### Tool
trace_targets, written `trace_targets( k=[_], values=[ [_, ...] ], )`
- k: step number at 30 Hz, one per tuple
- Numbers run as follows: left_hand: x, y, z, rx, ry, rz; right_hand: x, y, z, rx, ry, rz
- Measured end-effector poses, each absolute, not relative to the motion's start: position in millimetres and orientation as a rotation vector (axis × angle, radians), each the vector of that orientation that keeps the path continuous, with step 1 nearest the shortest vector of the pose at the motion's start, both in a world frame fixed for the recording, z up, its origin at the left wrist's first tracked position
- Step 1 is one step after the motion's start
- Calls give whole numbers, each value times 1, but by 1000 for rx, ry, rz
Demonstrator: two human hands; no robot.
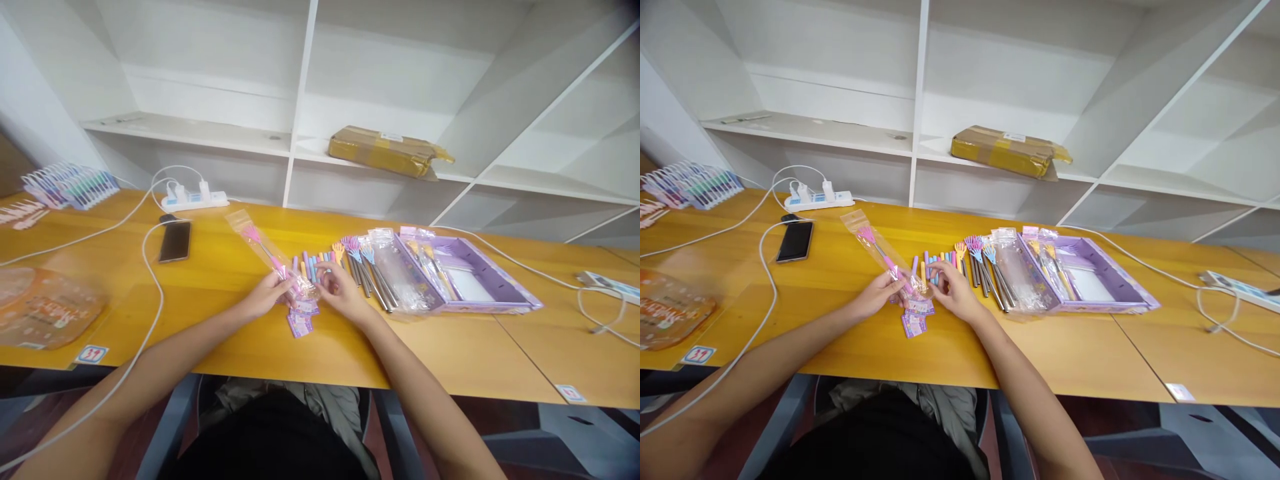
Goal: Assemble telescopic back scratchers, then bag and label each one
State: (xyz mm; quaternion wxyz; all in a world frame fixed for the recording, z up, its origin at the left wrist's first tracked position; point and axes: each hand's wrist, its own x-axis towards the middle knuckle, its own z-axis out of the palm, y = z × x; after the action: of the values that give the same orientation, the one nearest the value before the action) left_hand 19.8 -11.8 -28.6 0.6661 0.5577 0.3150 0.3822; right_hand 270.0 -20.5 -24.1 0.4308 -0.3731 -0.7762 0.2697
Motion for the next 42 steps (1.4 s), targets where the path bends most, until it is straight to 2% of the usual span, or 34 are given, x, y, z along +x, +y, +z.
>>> trace_targets(
  k=[10,24,30,42],
  values=[
    [20,-9,-39,1373,711,768,260,-29,-11,-736,-1994,721],
    [20,-16,-38,1499,693,716,257,-28,-14,-843,-1946,774],
    [22,-19,-41,1478,654,706,262,-27,-17,-902,-1953,958],
    [22,-25,-26,1613,624,622,261,-27,-11,-940,-2191,840]
  ],
)
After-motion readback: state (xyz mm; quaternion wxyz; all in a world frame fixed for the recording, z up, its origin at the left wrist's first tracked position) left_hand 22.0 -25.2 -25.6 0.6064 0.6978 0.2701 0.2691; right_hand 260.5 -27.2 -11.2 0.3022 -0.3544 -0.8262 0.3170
